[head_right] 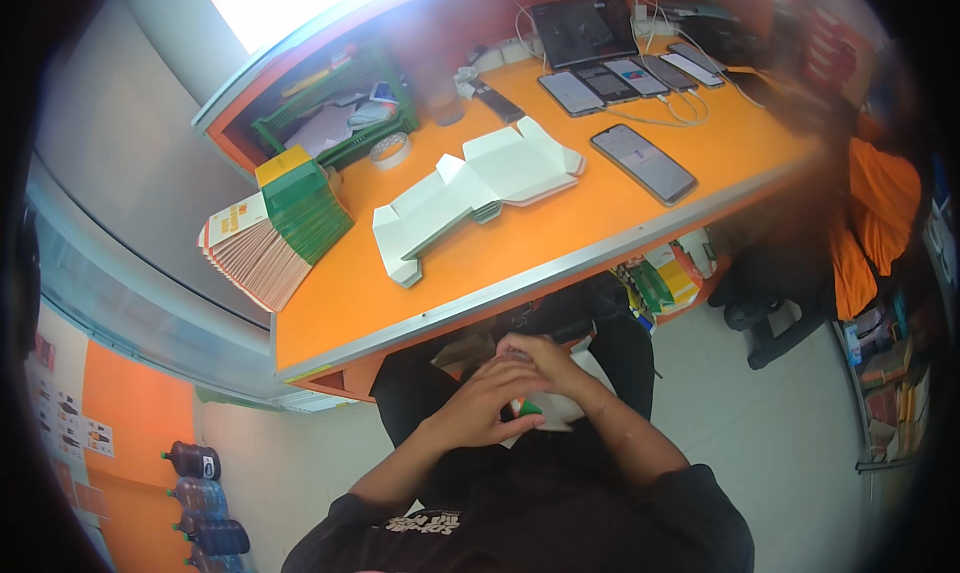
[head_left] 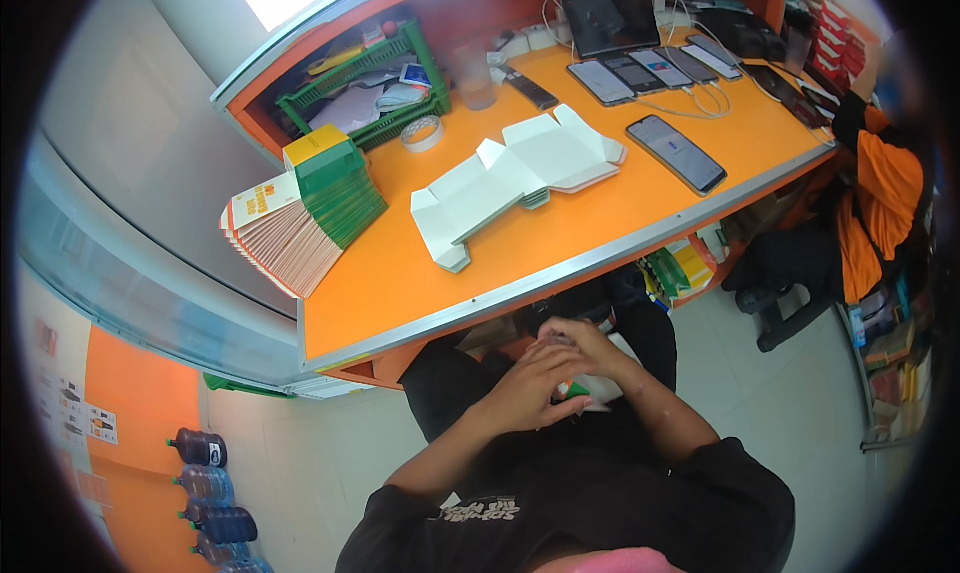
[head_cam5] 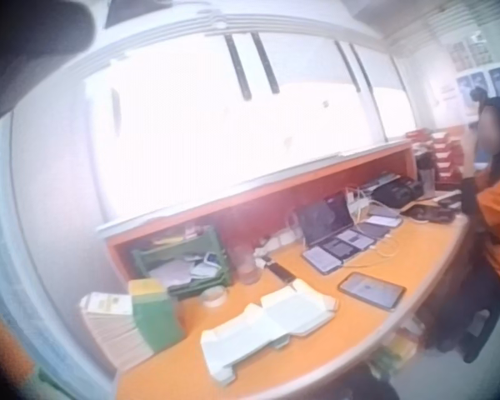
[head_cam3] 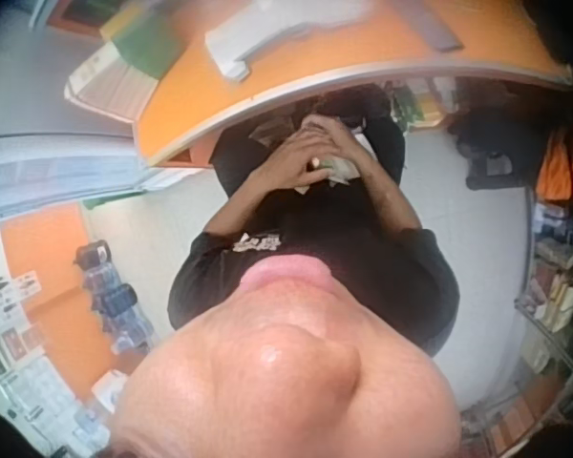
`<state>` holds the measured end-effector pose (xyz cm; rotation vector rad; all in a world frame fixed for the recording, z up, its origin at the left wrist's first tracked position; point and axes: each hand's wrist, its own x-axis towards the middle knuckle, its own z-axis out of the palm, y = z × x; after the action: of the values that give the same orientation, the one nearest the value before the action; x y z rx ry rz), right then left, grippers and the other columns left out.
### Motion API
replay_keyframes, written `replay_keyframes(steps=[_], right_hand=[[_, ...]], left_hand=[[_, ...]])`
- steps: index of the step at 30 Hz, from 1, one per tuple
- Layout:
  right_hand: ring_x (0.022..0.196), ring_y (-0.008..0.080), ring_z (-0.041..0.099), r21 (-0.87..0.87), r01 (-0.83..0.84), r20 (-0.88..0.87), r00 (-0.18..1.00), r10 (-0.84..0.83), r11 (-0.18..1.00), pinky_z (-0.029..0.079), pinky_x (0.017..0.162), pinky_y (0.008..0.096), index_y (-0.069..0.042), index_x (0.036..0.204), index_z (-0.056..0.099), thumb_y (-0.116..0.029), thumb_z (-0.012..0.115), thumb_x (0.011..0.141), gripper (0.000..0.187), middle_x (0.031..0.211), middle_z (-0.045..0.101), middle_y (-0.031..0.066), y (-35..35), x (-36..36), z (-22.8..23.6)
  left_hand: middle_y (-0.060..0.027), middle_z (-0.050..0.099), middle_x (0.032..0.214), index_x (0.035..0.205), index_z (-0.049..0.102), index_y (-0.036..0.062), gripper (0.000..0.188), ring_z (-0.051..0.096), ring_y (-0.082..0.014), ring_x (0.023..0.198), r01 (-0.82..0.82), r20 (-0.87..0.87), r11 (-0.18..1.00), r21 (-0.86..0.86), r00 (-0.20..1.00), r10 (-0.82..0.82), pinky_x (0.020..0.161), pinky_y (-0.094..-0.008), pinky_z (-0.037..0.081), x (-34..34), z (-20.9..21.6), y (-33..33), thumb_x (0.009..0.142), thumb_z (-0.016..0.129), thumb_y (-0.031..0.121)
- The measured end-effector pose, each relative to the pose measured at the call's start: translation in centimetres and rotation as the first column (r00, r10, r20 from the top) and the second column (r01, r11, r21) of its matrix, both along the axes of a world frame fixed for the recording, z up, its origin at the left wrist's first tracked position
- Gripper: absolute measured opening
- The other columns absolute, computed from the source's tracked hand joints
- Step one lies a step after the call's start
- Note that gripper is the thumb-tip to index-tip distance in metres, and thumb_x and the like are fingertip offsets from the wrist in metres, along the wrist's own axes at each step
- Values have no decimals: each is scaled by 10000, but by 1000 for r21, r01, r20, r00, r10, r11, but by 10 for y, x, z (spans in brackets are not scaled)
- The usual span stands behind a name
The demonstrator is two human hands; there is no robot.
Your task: The person sits on the floor and repeatedly inserts small white paper sheets into green and orange paper wrappers. They fold the wrappers around the sheets and place the finished packs onto a stack on the orange desk. The process is repeated continuously throughout the clip.
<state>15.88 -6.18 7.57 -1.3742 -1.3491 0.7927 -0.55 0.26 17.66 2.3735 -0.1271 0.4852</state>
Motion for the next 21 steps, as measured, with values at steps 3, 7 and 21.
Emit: replay_keyframes(steps=[3, 7, 21], right_hand=[[921, 160, 651, -62, -13, -46, 999, 11, 998, 519, 801, 309, -7, 1100, 602, -99, 647, 903, 222, 982, 679, 107, -5, -10, 0], [939, 144, 641, -116, 218, -152, 960, -234, 969, 506, 837, 294, 2, 1147, 611, -158, 636, 934, 267, 1011, 674, 123, -17, -11, -15], [842, 283, 673, 75, 260, 85, 960, -266, 963, 518, 712, 357, -4, 1013, 613, -82, 630, 892, 146, 927, 665, 136, -19, -40, 5]], left_hand=[[-85, 644, 889, 995, 682, 60, 193, 595, -243, 910, 99, 13, 991, -91, 995, -98, 865, -353, 458, 2, -26, 16, 855, 724, 187], [-65, 642, 874, 880, 689, 33, 204, 604, -165, 806, -357, -242, 858, -369, 928, 282, 737, -300, 478, -1, -49, 21, 872, 727, 233], [3, 632, 803, 946, 660, 30, 164, 546, -52, 698, -576, -341, 337, -744, 762, 550, 629, -211, 431, -22, -142, 38, 944, 603, 183]])
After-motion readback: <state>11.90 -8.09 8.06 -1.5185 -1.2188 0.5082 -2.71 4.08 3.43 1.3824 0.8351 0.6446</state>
